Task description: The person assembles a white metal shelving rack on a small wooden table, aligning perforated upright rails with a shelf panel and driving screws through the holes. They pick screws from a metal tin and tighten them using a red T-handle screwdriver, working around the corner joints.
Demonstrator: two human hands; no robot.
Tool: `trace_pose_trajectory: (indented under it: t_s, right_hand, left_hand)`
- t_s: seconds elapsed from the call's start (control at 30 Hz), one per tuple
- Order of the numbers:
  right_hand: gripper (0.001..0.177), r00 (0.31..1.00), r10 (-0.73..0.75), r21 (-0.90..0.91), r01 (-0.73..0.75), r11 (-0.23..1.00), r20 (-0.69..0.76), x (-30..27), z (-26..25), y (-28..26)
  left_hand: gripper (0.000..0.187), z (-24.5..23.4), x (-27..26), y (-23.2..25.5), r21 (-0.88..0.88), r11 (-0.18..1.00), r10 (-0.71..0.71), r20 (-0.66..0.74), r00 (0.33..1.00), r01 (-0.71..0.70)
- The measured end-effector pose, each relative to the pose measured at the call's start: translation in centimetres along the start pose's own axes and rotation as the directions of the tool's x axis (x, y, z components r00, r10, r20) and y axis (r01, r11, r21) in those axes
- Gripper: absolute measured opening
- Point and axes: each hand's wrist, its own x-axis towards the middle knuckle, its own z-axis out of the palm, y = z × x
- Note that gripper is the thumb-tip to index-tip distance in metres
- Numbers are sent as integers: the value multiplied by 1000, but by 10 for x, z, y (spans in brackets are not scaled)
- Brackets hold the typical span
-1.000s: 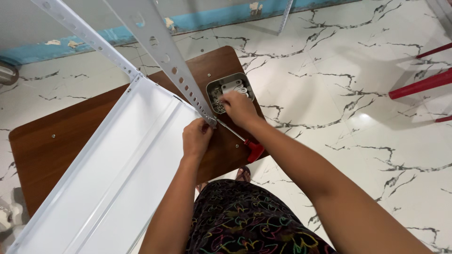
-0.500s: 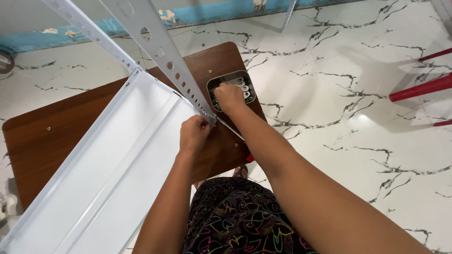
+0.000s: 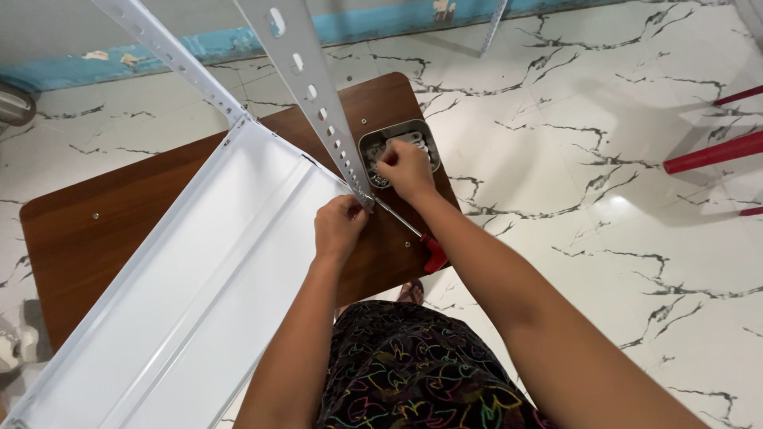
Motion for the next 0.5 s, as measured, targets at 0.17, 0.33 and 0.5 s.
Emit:
trace_pose_trajectory:
  t_s: [0.17, 0.33, 0.5]
  right_hand:
    - [9, 942, 323, 423, -331, 844, 94, -59, -4, -11]
    - [14, 868, 458, 702, -449, 553, 193, -92, 17, -16]
    - [15, 798, 577, 751, -488, 446, 176, -102, 36, -22]
  left_hand:
    - [17, -1, -3, 1, -33, 998, 44, -27, 999, -45]
    - [18, -3, -1, -3, -23, 999, 45, 21, 999, -45]
    - [20, -9, 4, -7, -84, 995, 63, 88, 994, -56]
